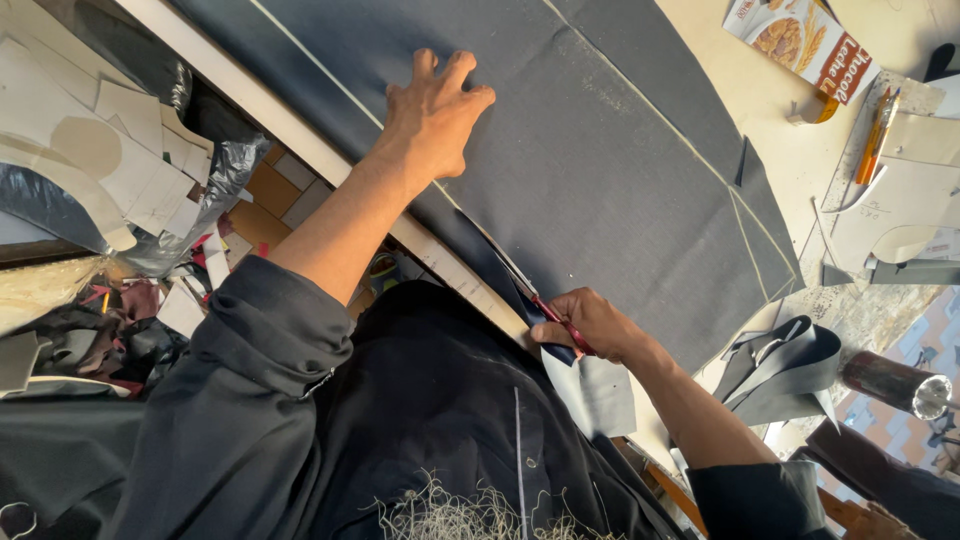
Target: The person cuts a large piece of dark fabric on a table using shears, following chalk lines. They reposition the fabric and continue cutting along marked edges, then set aside the cut pieces and handle a cereal box on the table.
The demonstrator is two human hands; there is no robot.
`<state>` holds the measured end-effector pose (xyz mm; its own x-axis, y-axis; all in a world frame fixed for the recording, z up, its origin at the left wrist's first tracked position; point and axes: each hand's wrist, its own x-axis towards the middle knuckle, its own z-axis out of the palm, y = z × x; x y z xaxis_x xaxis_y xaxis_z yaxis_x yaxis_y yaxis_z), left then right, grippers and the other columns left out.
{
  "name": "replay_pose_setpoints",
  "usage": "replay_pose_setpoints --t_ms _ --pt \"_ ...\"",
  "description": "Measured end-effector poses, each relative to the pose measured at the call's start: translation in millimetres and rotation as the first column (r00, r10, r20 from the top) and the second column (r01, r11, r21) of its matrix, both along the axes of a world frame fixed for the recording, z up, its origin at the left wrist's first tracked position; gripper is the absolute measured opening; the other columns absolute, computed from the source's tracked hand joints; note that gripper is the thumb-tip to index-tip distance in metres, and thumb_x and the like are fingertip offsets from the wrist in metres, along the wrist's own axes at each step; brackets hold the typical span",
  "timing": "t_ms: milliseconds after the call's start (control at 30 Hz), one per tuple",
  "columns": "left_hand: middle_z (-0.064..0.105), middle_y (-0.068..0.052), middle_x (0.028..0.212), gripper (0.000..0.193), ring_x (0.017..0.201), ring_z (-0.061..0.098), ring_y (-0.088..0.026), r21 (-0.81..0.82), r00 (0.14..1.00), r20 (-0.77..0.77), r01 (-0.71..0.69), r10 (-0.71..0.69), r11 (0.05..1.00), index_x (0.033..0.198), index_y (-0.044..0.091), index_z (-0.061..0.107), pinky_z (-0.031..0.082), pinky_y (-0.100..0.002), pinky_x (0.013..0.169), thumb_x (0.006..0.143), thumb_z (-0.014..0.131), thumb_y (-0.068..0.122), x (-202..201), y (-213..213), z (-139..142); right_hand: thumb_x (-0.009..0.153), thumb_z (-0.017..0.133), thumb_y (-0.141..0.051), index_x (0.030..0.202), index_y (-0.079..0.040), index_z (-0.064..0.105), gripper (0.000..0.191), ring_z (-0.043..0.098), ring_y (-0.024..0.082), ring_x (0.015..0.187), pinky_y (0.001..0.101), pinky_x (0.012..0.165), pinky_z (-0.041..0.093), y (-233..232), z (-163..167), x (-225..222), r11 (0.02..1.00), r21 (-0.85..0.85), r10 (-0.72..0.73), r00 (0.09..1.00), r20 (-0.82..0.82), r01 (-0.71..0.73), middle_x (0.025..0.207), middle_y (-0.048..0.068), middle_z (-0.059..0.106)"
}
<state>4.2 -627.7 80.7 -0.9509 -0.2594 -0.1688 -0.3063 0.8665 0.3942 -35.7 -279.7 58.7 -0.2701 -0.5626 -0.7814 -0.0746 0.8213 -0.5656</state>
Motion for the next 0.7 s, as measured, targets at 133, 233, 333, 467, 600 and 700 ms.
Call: replay_pose_setpoints --t_ms 133,233,333,467,600,700 --pt "0.048 -0.001 0.144 0.058 0.125 0.049 -0.033 -0.04 0.992 -0.116 0.04 -0.045 0.998 0.121 0.017 0.07 0.058 -0.042 0.091 0.073 0.075 -0.015 0.3 -17.5 -6.8 0.064 0.082 -0.067 0.075 -0.007 0.077 0.061 0.061 0.014 0.044 0.0319 0.043 0.045 -7.7 10.0 3.1 0.995 -0.089 0.031 0.999 -0.044 -0.035 0.054 0.004 0.067" --pt "0.051 -0.005 0.138 0.047 0.117 0.055 -0.03 -0.126 0.991 -0.115 0.05 -0.064 0.991 0.115 0.005 0.069 0.061 -0.034 0.087 0.074 0.072 -0.018 -1.6 -29.4 -6.4 0.071 0.082 -0.07 0.08 -0.009 0.081 0.062 0.069 0.009 0.055 0.0276 0.052 0.054 -23.8 19.1 0.2 0.974 -0.219 0.053 0.999 0.005 -0.05 0.065 -0.001 0.075" --pt "0.051 -0.009 0.136 0.031 0.112 0.058 -0.028 -0.14 0.992 -0.095 0.066 -0.08 0.988 0.109 -0.004 0.066 0.061 -0.032 0.087 0.081 0.07 -0.015 -2.5 -36.9 -4.2 0.069 0.077 -0.073 0.077 -0.011 0.073 0.063 0.058 0.01 0.048 0.0292 0.044 0.047 -44.2 20.2 -2.7 0.991 -0.126 -0.032 0.991 0.127 0.048 0.058 0.0 0.063" --pt "0.045 -0.008 0.148 0.037 0.126 0.053 -0.031 -0.063 0.999 -0.032 0.027 -0.029 0.998 0.112 0.001 0.067 0.06 -0.041 0.095 0.08 0.07 -0.017 -4.7 -46.9 2.4 0.066 0.077 -0.067 0.064 -0.012 0.062 0.057 0.048 0.013 0.038 0.0309 0.036 0.036 -62.9 15.1 -6.4 1.0 0.003 0.023 0.999 -0.039 -0.023 0.047 0.001 0.049" --pt "0.026 -0.008 0.159 0.056 0.146 0.02 -0.047 -0.023 0.993 0.064 -0.101 0.103 0.995 0.117 0.026 0.069 0.037 -0.073 0.105 0.073 0.077 -0.008 -4.5 -56.0 7.5 0.064 0.085 -0.053 0.062 -0.011 0.064 0.048 0.047 0.013 0.035 0.0307 0.034 0.032 -68.4 14.3 -2.9 0.997 0.067 0.043 0.996 -0.082 -0.038 0.044 0.003 0.051" --pt "0.025 -0.008 0.159 0.067 0.144 0.016 -0.049 0.017 0.991 0.058 -0.126 0.125 0.992 0.123 0.032 0.067 0.039 -0.073 0.1 0.07 0.082 -0.006 -6.2 -65.5 11.9 0.067 0.085 -0.05 0.062 -0.011 0.067 0.043 0.05 0.013 0.036 0.0275 0.035 0.034 -73.9 19.2 1.0 0.999 0.037 0.042 0.997 -0.072 -0.04 0.044 0.002 0.056"
